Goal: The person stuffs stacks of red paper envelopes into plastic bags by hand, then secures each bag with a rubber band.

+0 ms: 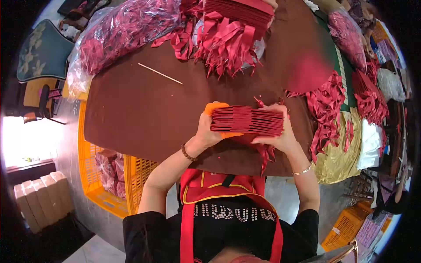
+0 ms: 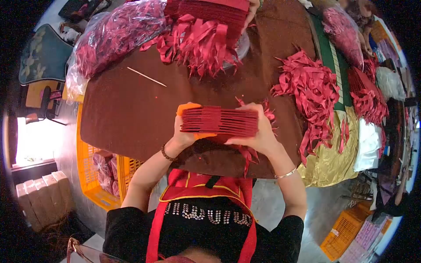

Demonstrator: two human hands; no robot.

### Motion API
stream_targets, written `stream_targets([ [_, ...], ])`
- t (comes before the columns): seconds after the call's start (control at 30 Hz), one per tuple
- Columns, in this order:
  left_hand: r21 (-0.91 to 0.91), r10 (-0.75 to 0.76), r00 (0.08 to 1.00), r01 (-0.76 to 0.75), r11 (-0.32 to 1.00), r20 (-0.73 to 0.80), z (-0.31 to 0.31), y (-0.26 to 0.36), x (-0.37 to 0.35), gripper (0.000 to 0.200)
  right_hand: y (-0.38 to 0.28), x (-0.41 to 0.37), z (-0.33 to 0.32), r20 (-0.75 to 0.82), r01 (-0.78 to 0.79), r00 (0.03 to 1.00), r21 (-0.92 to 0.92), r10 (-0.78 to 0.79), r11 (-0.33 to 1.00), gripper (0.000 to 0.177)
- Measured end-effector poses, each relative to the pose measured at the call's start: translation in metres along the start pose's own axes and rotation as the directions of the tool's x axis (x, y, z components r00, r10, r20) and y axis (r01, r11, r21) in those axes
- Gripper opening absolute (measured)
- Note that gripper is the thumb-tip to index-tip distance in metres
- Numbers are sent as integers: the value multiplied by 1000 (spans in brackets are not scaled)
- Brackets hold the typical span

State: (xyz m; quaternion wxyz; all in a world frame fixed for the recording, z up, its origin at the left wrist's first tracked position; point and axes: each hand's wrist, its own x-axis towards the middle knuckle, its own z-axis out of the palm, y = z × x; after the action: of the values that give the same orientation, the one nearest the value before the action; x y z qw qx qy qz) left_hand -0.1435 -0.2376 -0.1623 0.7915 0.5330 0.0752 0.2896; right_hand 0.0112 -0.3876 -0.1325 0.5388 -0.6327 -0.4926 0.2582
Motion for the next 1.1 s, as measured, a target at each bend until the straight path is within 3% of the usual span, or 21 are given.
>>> stream_targets([
  [0.03, -2, 9, 1000, -9, 1000, -9, 0, -2, 0, 69, 0, 2, 1, 11, 5, 1000, -3, -5, 1000, 78],
  [0.1, 28, 67, 997, -68, 997, 33, 1, 0, 0, 76, 0, 6, 4, -27, 224, 974, -33, -225, 974, 76],
  [0.23, -125, 160, 982, -147, 981, 102, 3, 20, 4, 75, -4, 2, 4, -12, 97, 995, 42, -97, 994, 76],
  [0.3, -252, -14, 1000, 20, 967, 22, 3, 15, 4, 87, -6, 0, 8, -29, 99, 995, 55, -98, 994, 75],
  [0.33, -195, -40, 995, 21, 981, -95, 9, 9, 1, 82, -7, -1, 9, -48, 101, 994, 61, -98, 993, 75],
  [0.43, -40, 34, 993, -38, 998, -114, 6, 1, -1, 72, -11, -5, 11, -77, 141, 987, 6, -140, 990, 73],
  [0.53, -68, 38, 990, -48, 997, -136, 8, -1, -3, 65, -6, -5, 10, -30, 219, 974, -148, -226, 964, 67],
  [0.67, -72, 78, 988, -88, 993, -132, 2, -7, -1, 63, -2, -9, 19, -123, 205, 972, 10, -202, 979, 58],
  [0.8, -14, 105, 972, -110, 994, -212, 5, -9, 0, 65, -2, -9, 15, -145, 149, 978, -18, -150, 989, 52],
  [0.9, 69, 50, 982, -38, 997, -182, 1, 4, -4, 69, -2, -8, 10, -114, 93, 989, 19, -91, 995, 52],
  [0.97, 35, -201, 979, 202, 979, -22, -2, 31, -3, 75, -3, -8, 9, -98, 113, 989, -3, -113, 994, 51],
  [1.03, 46, -274, 961, 272, 961, 41, 5, 67, 9, 83, -3, -9, 7, -89, 126, 988, -27, -128, 992, 49],
  [1.07, 473, -274, 935, 142, 870, 223, 7, 89, 22, 82, -4, -9, 7, -86, 117, 989, -32, -119, 993, 49],
  [1.1, 774, -338, 861, -96, 626, 380, 14, 106, 32, 82, -4, -8, 7, -82, 106, 991, -36, -109, 994, 48],
])
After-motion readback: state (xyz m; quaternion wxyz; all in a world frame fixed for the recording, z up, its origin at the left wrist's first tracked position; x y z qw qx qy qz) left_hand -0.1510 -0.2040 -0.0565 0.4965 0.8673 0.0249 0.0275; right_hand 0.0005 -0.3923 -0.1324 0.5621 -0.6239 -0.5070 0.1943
